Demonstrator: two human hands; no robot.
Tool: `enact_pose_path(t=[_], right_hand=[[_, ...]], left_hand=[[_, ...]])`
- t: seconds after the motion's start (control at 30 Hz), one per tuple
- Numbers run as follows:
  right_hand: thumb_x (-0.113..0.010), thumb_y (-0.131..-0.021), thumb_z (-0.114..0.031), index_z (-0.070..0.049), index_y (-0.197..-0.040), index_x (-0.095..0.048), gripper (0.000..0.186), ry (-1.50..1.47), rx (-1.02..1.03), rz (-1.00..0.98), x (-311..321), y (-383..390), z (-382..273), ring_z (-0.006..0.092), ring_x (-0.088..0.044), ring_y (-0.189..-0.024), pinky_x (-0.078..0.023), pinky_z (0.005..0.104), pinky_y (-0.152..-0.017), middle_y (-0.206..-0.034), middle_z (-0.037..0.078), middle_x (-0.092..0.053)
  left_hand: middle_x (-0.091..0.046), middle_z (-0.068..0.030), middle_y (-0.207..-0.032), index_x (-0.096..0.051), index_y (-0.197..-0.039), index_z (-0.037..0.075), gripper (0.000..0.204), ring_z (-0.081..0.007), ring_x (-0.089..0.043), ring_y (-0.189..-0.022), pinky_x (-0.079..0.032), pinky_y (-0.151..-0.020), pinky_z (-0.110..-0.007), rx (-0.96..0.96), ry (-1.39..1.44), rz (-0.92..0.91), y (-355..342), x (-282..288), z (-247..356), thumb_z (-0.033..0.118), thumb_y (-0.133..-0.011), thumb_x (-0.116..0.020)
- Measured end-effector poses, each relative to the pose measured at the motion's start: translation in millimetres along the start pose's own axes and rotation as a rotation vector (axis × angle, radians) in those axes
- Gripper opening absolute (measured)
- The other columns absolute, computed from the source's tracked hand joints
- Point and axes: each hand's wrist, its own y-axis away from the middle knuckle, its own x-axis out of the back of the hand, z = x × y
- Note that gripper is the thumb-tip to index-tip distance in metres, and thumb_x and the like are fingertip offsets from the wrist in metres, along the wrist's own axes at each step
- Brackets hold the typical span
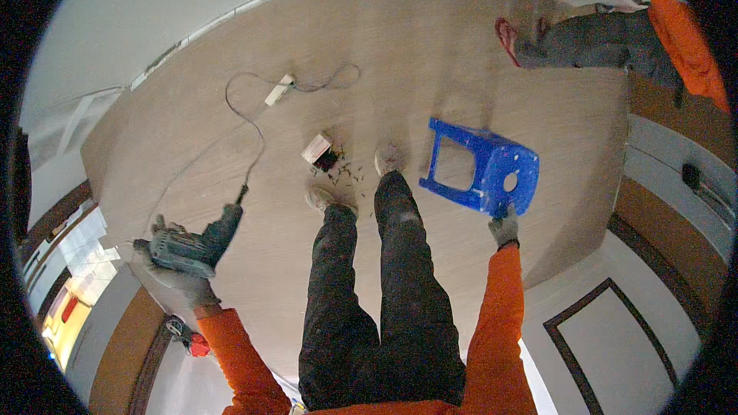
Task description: The person uses a corded drill to secure drywall sheets to a metal ceiling frame. They position the drywall, drive screws into the metal studs, and later kneel to fasten screws near the floor junction. A coworker assists by holding the drywall in place.
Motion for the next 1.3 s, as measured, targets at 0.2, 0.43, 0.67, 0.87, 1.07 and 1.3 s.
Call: enact_pose_path(t=[0.2, 0.43, 0.67, 0.87, 1.07, 1.3], right_hand=[[-0.069, -0.099, -0.038, -0.003, -0.148, -0.057, 0.061, 0.852, 0.91, 0.461, -82, 99, -116, 0.0377, -0.064, -0.127, -0.05, 0.0474, -0.108, -0.142, 0.023, -0.064], [-0.065, -0.102, -0.03, -0.003, -0.137, -0.065, 0.044, 1.267, 1.43, -0.146, -229, -90, -262, 0.0371, -0.064, -0.122, -0.05, 0.0473, -0.107, -0.131, 0.019, -0.069], [-0.061, -0.102, -0.039, -0.008, -0.137, -0.065, 0.047, 1.549, 1.475, -0.218, -542, -257, -506, 0.0375, -0.062, -0.126, -0.048, 0.0473, -0.108, -0.136, 0.018, -0.067], [-0.059, -0.1, -0.051, -0.014, -0.142, -0.064, 0.056, 1.435, 1.542, -0.1, -754, -297, -638, 0.0366, -0.059, -0.135, -0.046, 0.0475, -0.112, -0.147, 0.017, -0.063], [-0.062, -0.097, -0.048, -0.023, -0.139, -0.065, 0.049, 1.491, 1.499, 0.132, -829, -360, -681, 0.0362, -0.059, -0.135, -0.046, 0.048, -0.112, -0.148, 0.009, -0.063], [-0.055, -0.104, -0.039, -0.026, -0.135, -0.063, 0.035, 1.538, 1.822, 0.327, -823, -361, -655, 0.0344, -0.063, -0.129, -0.05, 0.0526, -0.104, -0.138, 0.011, -0.068]], left_hand=[[-0.062, -0.0102, -0.137, -0.054, -0.14, 0.008, 0.057, -0.0276, -0.07, -0.092, -0.061, -0.078, -0.044, 0.044, -0.061, 0.071, 8, -38, -49, 0.053, -0.104, -0.055], [-0.055, -0.0124, -0.152, -0.033, -0.162, 0.01, 0.066, -0.0249, -0.07, -0.095, -0.06, -0.081, -0.042, 0.247, -0.266, 0.166, 23, -112, -168, 0.041, -0.107, -0.051], [-0.049, -0.0149, -0.159, -0.026, -0.166, 0.007, 0.07, -0.0236, -0.07, -0.097, -0.06, -0.081, -0.04, 0.368, -0.361, 0.242, 36, -189, -345, 0.037, -0.107, -0.048], [-0.048, -0.0166, -0.16, -0.03, -0.165, 0.005, 0.076, -0.0277, -0.061, -0.129, -0.052, -0.108, -0.042, 0.518, -0.277, 0.311, 38, -283, -429, 0.038, -0.101, -0.054], [-0.055, -0.0188, -0.152, -0.034, -0.162, 0.007, 0.075, -0.029, -0.073, -0.099, -0.061, -0.09, -0.042, 0.567, -0.529, 0.293, 44, -299, -482, 0.039, -0.099, -0.058], [-0.056, -0.0151, -0.153, -0.032, -0.162, 0.006, 0.075, -0.0254, -0.072, -0.102, -0.061, -0.09, -0.041, 0.405, -0.833, 0.197, 40, -312, -500, 0.035, -0.099, -0.06]])
